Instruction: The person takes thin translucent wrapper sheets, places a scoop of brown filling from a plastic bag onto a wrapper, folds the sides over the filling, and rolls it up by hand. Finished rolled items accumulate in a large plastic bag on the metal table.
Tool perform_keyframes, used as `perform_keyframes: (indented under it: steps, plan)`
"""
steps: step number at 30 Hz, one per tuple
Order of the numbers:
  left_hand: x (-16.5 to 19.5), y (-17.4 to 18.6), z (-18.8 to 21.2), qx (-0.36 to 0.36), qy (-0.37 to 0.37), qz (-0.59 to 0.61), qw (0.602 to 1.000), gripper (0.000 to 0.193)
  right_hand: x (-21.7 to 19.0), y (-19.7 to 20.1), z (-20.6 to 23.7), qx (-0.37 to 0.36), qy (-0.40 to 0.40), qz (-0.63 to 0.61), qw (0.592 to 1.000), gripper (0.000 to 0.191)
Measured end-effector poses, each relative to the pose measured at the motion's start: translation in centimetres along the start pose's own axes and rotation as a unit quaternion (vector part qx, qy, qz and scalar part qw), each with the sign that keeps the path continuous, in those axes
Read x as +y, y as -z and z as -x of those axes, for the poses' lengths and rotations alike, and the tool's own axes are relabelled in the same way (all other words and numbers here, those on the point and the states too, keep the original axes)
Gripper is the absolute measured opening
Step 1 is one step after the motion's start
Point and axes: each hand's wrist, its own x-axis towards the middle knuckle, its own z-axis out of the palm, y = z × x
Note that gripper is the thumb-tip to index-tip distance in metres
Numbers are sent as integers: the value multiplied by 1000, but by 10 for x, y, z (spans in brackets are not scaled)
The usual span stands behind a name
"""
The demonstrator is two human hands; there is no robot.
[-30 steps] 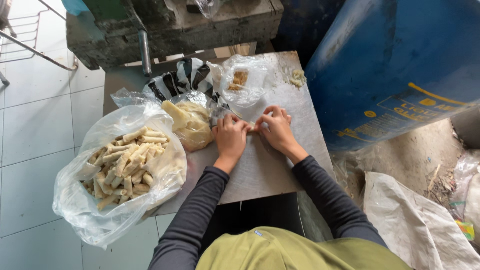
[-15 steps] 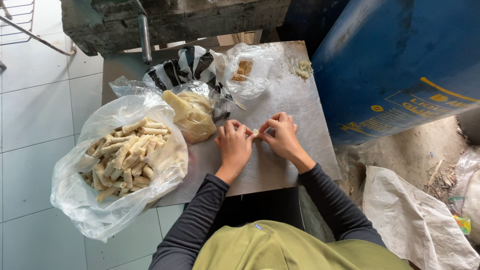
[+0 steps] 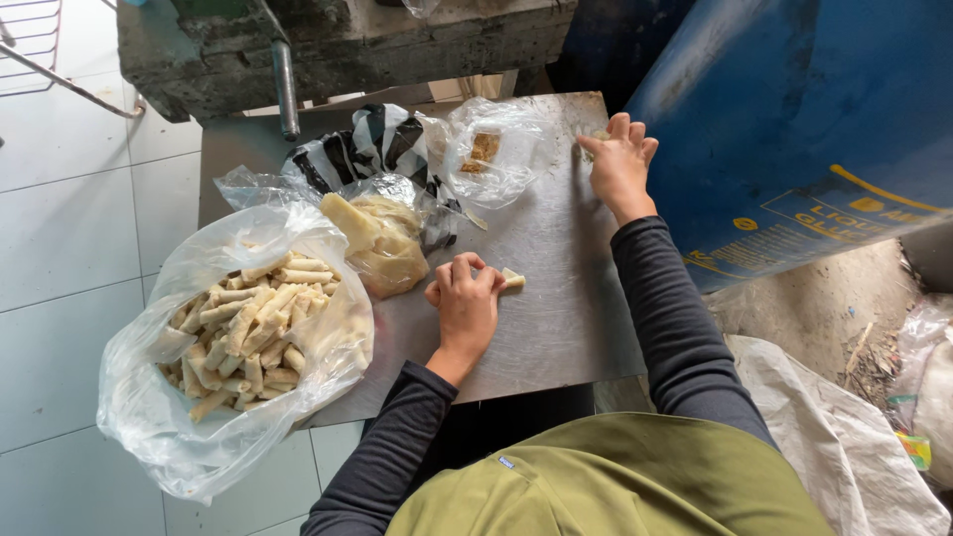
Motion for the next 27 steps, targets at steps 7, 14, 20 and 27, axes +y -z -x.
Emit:
perform_keyframes:
  steps: [7, 14, 20, 27]
  plan:
    - [0, -2, 0, 5, 4, 9, 1000, 7, -1, -8, 12, 25, -13, -41, 999, 48]
    - [1, 5, 0, 12, -1, 11, 1000, 7, -9, 11, 42, 8, -93, -248, 964, 65]
    - [2, 10, 1, 22, 1, 1, 1000, 8, -56, 17, 125, -136, 51, -341, 929, 76]
    - [4, 10, 0, 30, 1, -5, 1000, 8, -71, 20, 131, -180, 86, -267, 943, 56]
